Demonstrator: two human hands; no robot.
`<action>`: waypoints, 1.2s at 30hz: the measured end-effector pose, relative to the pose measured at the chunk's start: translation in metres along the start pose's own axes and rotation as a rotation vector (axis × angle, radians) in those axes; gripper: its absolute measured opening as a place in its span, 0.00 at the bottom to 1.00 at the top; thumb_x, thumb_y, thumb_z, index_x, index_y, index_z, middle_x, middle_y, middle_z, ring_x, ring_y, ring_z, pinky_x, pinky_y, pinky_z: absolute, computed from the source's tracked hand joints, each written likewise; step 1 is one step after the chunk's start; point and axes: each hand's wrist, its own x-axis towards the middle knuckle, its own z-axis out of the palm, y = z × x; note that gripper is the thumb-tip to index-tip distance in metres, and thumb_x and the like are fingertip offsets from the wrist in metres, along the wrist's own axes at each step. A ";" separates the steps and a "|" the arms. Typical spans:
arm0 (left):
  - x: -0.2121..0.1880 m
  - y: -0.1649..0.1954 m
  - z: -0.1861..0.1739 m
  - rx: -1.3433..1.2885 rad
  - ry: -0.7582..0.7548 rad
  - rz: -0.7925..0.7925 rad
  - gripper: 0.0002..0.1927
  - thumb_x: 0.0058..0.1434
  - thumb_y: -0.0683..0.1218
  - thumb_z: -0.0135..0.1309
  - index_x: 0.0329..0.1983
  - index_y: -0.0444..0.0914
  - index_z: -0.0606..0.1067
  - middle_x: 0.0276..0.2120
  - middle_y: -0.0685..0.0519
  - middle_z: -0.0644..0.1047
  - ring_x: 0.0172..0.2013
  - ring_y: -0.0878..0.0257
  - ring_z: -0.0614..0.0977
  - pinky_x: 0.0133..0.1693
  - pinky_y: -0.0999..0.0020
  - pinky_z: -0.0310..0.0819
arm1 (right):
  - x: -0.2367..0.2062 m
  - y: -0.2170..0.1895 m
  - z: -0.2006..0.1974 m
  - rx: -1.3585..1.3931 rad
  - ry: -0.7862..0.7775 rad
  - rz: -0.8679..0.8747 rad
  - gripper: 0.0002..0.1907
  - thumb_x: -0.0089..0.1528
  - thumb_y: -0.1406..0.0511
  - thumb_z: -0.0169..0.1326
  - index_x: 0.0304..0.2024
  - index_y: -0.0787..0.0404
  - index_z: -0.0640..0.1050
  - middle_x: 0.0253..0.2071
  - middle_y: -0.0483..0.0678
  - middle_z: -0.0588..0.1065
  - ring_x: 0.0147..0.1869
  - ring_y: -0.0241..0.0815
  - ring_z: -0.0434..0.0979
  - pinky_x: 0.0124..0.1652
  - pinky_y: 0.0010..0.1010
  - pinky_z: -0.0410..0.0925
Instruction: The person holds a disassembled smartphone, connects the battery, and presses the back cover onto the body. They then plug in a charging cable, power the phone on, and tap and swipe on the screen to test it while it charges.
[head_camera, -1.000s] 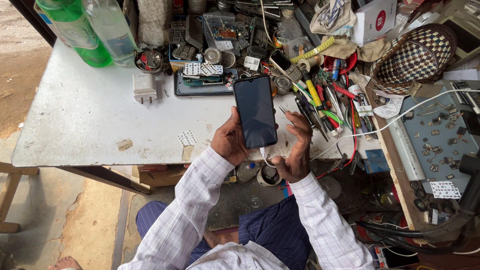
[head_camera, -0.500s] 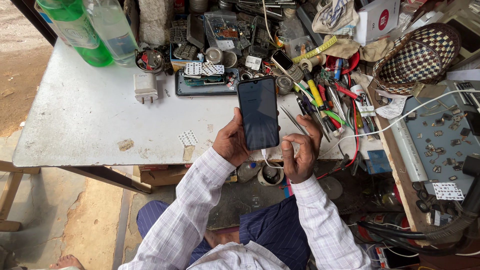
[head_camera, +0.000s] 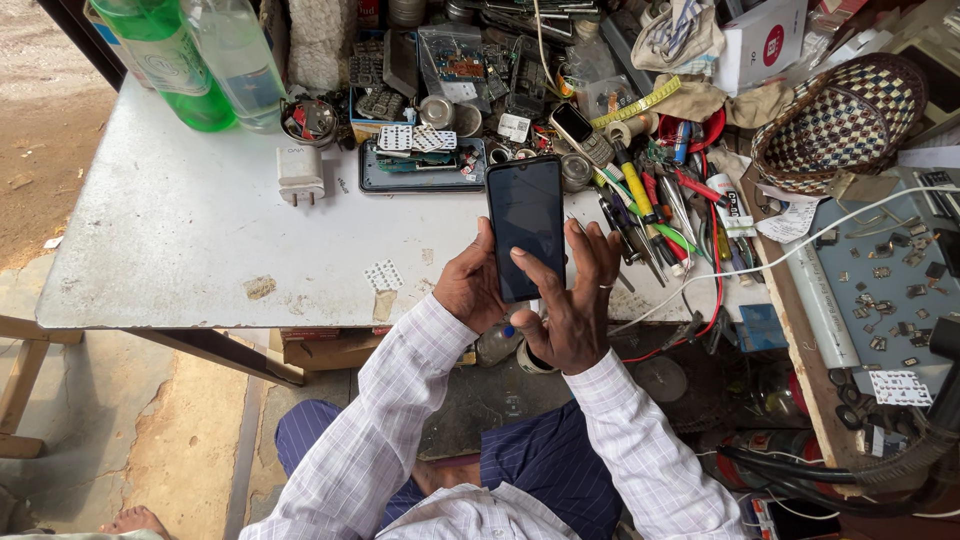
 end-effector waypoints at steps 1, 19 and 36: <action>-0.001 0.001 0.001 -0.012 -0.013 -0.002 0.35 0.71 0.68 0.37 0.70 0.41 0.64 0.58 0.48 0.75 0.59 0.53 0.77 0.59 0.50 0.74 | 0.002 -0.001 0.001 -0.013 -0.004 -0.004 0.39 0.71 0.37 0.25 0.64 0.48 0.76 0.74 0.58 0.53 0.80 0.64 0.47 0.76 0.67 0.41; 0.001 0.000 0.003 0.030 0.044 -0.006 0.35 0.70 0.68 0.37 0.67 0.40 0.66 0.55 0.47 0.77 0.56 0.54 0.79 0.57 0.49 0.77 | -0.001 0.005 0.003 -0.023 0.025 0.024 0.39 0.70 0.36 0.25 0.63 0.47 0.76 0.75 0.58 0.51 0.82 0.62 0.43 0.76 0.69 0.37; 0.001 0.000 0.003 0.037 0.046 0.027 0.34 0.70 0.68 0.37 0.66 0.40 0.67 0.55 0.48 0.77 0.56 0.55 0.80 0.57 0.52 0.78 | 0.003 0.004 -0.007 -0.035 0.000 0.067 0.39 0.72 0.37 0.24 0.66 0.50 0.74 0.77 0.58 0.49 0.83 0.63 0.40 0.78 0.66 0.38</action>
